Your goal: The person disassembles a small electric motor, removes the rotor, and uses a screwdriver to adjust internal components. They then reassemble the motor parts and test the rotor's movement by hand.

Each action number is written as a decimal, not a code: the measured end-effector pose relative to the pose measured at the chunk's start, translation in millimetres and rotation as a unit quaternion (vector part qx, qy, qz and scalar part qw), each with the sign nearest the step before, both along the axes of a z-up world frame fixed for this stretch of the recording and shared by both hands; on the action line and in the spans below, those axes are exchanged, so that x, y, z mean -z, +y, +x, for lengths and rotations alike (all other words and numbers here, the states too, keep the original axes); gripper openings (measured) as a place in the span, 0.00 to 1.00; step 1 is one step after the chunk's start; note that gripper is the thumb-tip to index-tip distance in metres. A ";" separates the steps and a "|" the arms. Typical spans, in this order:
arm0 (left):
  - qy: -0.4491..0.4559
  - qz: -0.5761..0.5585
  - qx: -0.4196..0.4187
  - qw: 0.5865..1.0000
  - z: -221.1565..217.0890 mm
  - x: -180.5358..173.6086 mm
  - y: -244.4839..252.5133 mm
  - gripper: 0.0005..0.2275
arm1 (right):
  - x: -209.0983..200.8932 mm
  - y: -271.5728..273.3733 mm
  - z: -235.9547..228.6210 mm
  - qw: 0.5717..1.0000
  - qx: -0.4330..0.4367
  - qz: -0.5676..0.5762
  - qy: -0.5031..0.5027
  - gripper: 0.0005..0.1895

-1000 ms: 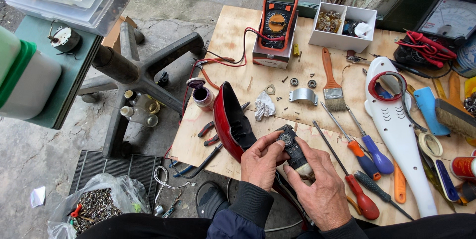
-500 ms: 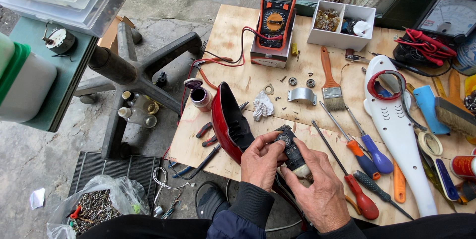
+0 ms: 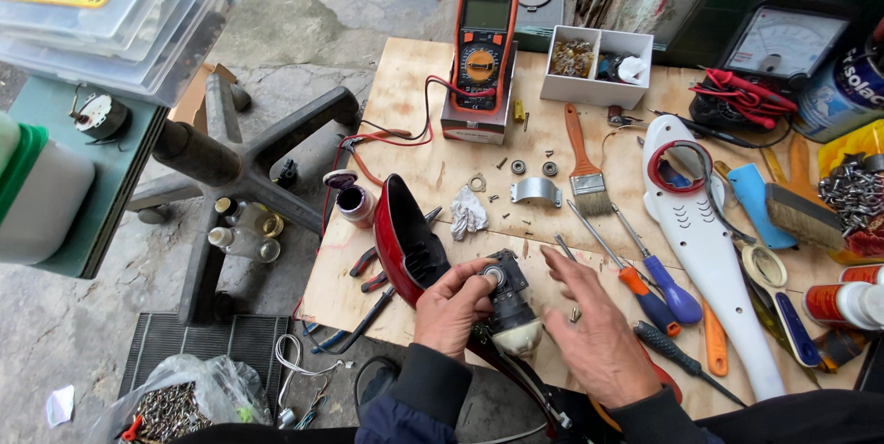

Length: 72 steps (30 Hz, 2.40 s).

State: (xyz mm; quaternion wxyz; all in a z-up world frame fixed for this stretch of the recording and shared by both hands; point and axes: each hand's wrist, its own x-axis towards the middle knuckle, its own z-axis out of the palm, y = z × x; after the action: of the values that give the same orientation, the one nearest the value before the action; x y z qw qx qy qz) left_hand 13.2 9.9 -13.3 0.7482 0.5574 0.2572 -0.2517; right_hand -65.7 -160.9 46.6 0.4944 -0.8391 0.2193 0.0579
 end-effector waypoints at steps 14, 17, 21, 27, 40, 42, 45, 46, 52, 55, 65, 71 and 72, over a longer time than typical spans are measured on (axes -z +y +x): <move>0.018 -0.352 0.106 0.930 -71.7 -29.4 46.1 0.15 | -56.8 -17.0 3.1 0.909 -0.387 -0.147 -0.051 0.41; 0.021 -0.324 0.074 0.943 -73.3 -31.6 41.1 0.17 | -41.8 -16.8 6.4 0.893 -0.395 -0.190 -0.099 0.36; 0.042 -0.246 0.045 0.967 -75.0 -29.4 36.8 0.19 | -19.2 -16.2 6.9 0.885 -0.382 -0.242 -0.110 0.28; -0.008 -0.084 0.032 0.996 -97.7 -26.1 42.5 0.25 | -12.5 -11.3 5.0 0.841 -0.439 -0.286 -0.136 0.29; 0.074 0.081 -0.023 0.994 -108.0 -5.1 47.1 0.20 | 3.8 -5.8 46.4 0.720 -0.617 -0.273 -0.164 0.50; 0.102 0.090 -0.030 0.990 -109.4 0.9 46.6 0.21 | 7.9 -6.1 49.8 0.721 -0.617 -0.270 -0.163 0.49; 0.114 0.095 -0.030 0.989 -109.8 4.8 52.1 0.22 | 12.2 -3.7 55.1 0.715 -0.622 -0.271 -0.167 0.51; 0.098 0.088 -0.014 0.991 -109.0 5.6 53.5 0.23 | 13.1 -4.0 56.9 0.712 -0.622 -0.278 -0.168 0.54; 0.222 -0.042 0.075 0.971 -80.2 -12.8 75.1 0.27 | 26.8 -8.4 64.9 0.698 -0.637 -0.271 -0.182 0.50; 0.211 -0.052 0.107 0.970 -74.0 -20.4 77.4 0.24 | 25.1 -6.8 68.2 0.702 -0.628 -0.262 -0.210 0.23; 0.198 -0.050 0.068 0.977 -77.5 -13.0 72.4 0.23 | 19.5 -5.7 68.8 0.707 -0.626 -0.263 -0.200 0.28; 0.239 0.009 0.041 0.970 -77.7 -7.7 68.4 0.23 | 23.8 -5.1 66.5 0.699 -0.635 -0.279 -0.172 0.47; 0.243 -0.011 0.032 0.969 -77.2 -9.4 69.2 0.23 | 22.5 -4.9 67.3 0.703 -0.631 -0.276 -0.180 0.38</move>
State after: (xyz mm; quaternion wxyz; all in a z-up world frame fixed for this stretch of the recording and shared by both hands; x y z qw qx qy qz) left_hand -63.9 79.1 -3.9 0.6608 0.4793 0.4104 -0.4063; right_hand 1.6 -165.8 24.1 0.1190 -0.8748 -0.4479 0.1411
